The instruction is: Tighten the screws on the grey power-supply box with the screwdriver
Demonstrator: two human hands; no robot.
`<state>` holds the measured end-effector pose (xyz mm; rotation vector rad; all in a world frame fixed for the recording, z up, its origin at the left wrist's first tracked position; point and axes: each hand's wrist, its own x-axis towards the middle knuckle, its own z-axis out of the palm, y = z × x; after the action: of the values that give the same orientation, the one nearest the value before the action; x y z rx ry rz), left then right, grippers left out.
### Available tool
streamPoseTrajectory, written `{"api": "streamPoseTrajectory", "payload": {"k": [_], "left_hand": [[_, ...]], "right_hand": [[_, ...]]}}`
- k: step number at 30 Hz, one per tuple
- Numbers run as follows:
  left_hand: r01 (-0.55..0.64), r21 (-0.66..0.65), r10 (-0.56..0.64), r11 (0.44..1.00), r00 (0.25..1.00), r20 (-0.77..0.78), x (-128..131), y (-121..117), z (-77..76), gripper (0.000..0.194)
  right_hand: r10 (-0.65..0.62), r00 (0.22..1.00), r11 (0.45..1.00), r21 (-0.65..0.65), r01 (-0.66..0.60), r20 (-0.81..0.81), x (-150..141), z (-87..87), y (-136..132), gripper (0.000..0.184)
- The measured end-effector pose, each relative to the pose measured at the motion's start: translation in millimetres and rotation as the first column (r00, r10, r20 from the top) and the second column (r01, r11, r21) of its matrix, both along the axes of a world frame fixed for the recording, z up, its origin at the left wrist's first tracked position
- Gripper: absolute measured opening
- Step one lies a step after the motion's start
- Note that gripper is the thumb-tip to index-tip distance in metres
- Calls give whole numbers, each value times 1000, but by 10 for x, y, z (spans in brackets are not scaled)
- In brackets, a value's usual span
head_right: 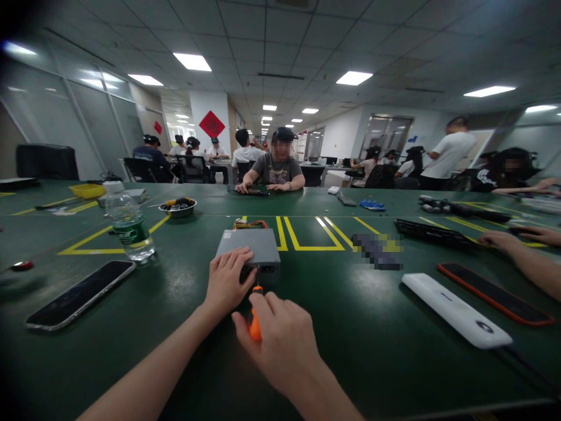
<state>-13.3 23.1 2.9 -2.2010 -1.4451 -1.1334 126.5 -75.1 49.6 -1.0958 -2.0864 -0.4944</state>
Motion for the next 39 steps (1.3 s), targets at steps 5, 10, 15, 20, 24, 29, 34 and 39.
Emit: {"api": "streamPoseTrajectory", "payload": {"k": [5, 10, 15, 20, 24, 29, 34, 39], "left_hand": [[-3, -8, 3, 1000, 1000, -6, -70, 12, 32, 27], [-6, -12, 6, 1000, 1000, 12, -69, 17, 27, 28], [-16, -50, 16, 999, 1000, 11, -48, 32, 6, 31], [-40, -59, 40, 997, 999, -5, -42, 51, -3, 31], [-33, -58, 33, 998, 999, -11, -36, 43, 3, 30], [-30, -60, 29, 998, 1000, -11, -37, 23, 17, 30], [-23, -57, 22, 998, 1000, -18, -42, 20, 25, 31], [-19, -49, 18, 999, 1000, -19, -46, 25, 8, 30]], "right_hand": [[263, 911, 939, 133, -317, 316, 9, 16, 221, 30], [416, 796, 835, 161, -526, 440, 180, -122, 391, 30], [405, 793, 863, 96, -496, 455, 353, -246, 440, 26], [356, 873, 911, 87, -404, 333, 462, -166, 401, 19], [347, 881, 916, 87, -392, 321, 487, -20, 347, 20], [393, 850, 897, 57, -438, 351, 434, -26, 270, 15], [419, 873, 890, 77, -449, 250, 366, -149, 247, 27], [474, 845, 855, 101, -509, 247, 328, -223, 284, 21]]}}
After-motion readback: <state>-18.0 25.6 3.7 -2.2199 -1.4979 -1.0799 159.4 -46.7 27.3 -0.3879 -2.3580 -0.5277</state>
